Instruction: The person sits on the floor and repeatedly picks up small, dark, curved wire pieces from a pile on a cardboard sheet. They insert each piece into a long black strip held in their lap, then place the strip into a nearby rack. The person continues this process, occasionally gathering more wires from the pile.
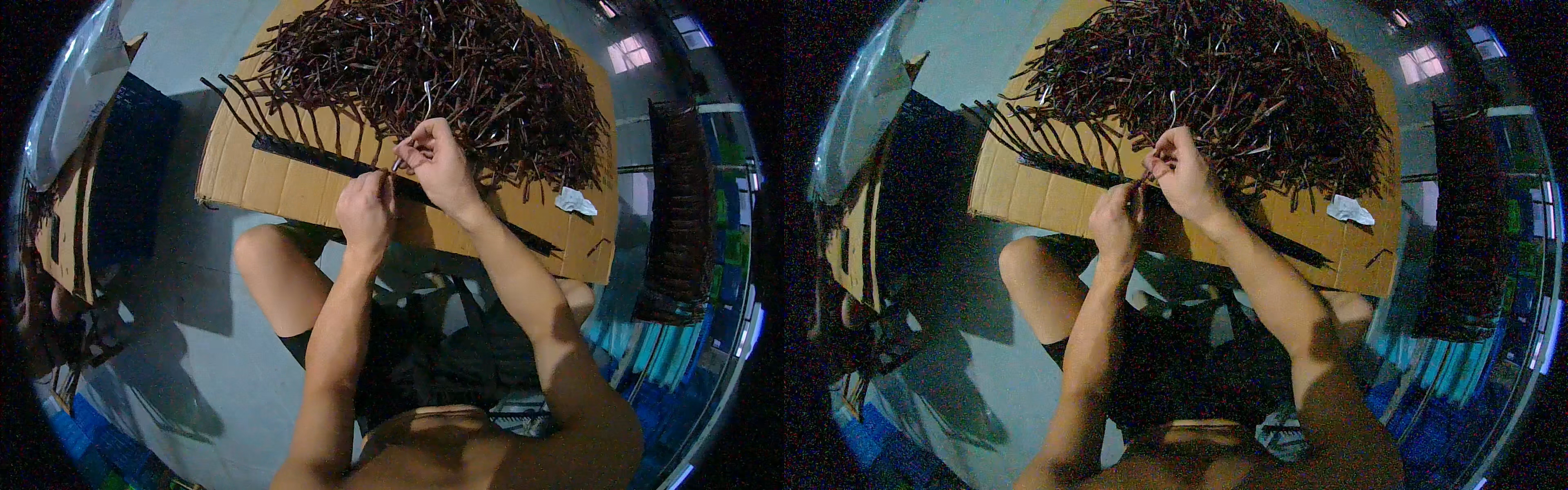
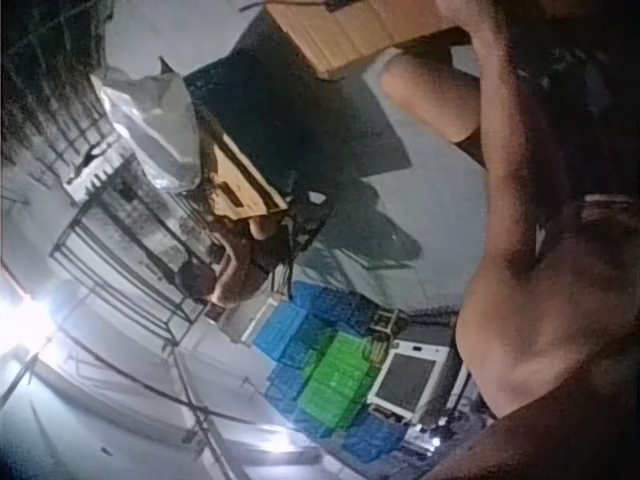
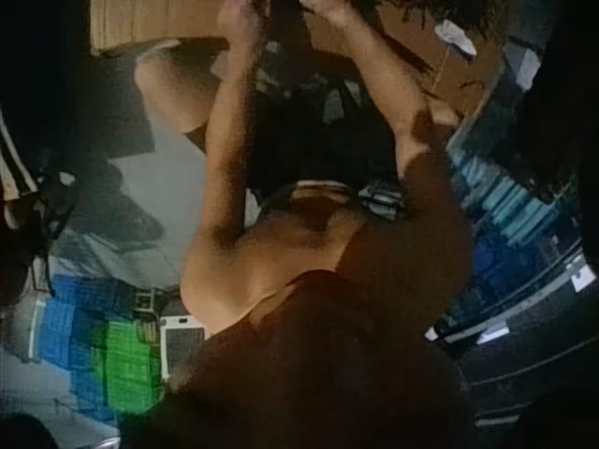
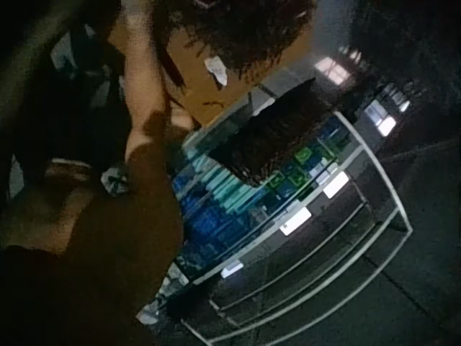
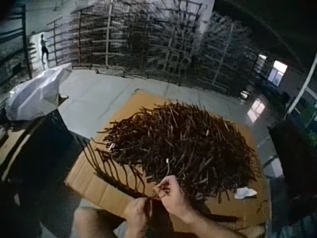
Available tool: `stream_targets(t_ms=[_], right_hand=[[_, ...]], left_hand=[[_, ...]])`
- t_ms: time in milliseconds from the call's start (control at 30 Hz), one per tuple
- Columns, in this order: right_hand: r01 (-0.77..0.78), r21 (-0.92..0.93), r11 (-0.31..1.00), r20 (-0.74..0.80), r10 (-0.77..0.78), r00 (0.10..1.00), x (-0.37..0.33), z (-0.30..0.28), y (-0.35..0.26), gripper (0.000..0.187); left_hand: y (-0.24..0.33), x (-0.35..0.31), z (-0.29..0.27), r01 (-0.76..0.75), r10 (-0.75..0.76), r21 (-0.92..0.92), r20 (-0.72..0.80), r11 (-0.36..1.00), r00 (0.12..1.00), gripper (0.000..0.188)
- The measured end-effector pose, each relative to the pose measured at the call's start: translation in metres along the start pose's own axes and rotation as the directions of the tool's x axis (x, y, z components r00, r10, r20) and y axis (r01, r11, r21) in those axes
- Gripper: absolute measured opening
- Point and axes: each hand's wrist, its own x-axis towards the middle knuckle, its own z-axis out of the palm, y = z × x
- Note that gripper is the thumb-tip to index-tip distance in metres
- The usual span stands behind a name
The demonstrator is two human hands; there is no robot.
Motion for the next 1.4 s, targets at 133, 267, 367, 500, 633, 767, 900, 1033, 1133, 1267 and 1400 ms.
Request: stream_targets(t_ms=[133, 267, 367, 500, 633, 767, 900, 1033, 1133, 1267, 1400], right_hand=[[0.092, 0.086, 0.992, -0.073, -0.086, 0.994, -0.012, 0.006, 0.002, 0.023], [0.399, -0.077, 0.914, -0.097, -0.405, 0.909, -0.013, 0.004, 0.004, 0.020], [0.370, -0.137, 0.919, -0.116, -0.386, 0.915, -0.017, 0.008, 0.009, 0.017], [0.541, -0.388, 0.747, 0.094, -0.551, 0.829, -0.014, 0.007, 0.006, 0.013], [0.352, -0.453, 0.819, 0.052, -0.370, 0.928, 0.009, -0.041, -0.002, 0.012], [0.020, -0.822, 0.569, -0.076, -0.145, 0.987, 0.035, -0.077, 0.023, 0.014], [-0.002, -0.880, 0.474, -0.045, -0.079, 0.996, 0.043, -0.073, 0.036, 0.018], [0.025, -0.872, 0.489, -0.023, -0.093, 0.995, 0.039, -0.089, 0.018, 0.022], [0.181, -0.852, 0.491, 0.123, -0.149, 0.981, 0.044, -0.083, 0.002, 0.019], [0.395, -0.833, 0.389, 0.272, -0.334, 0.902, 0.047, -0.109, 0.016, 0.018], [0.401, -0.645, 0.651, 0.195, -0.367, 0.910, 0.043, -0.091, -0.036, 0.010]], left_hand=[[0.001, 0.000, 0.001, 0.002, -0.002, 0.002, 0.033, 1.000, 0.999, 0.011], [0.004, 0.000, -0.001, 0.035, -0.037, 0.033, 0.075, 0.999, 0.996, 0.010], [0.001, -0.001, 0.000, 0.025, -0.025, 0.012, 0.062, 1.000, 0.998, 0.010], [-0.009, -0.003, 0.003, 0.000, -0.002, 0.035, 0.053, 0.999, 0.999, 0.012], [-0.008, 0.004, -0.005, 0.186, -0.185, 0.017, -0.040, 0.982, 0.982, 0.016], [0.001, 0.006, -0.008, 0.143, -0.146, -0.083, -0.031, 0.986, 0.989, 0.017], [-0.004, 0.000, -0.001, 0.128, -0.124, -0.080, 0.046, 0.989, 0.991, 0.020], [-0.005, 0.002, 0.001, 0.082, -0.078, -0.036, 0.087, 0.996, 0.993, 0.021], [-0.013, 0.001, -0.004, 0.123, -0.120, -0.051, 0.063, 0.991, 0.991, 0.020], [-0.002, 0.005, -0.001, 0.115, -0.107, -0.102, 0.079, 0.988, 0.991, 0.020], [-0.009, 0.001, -0.001, 0.090, -0.089, -0.105, 0.017, 0.990, 0.996, 0.020]])
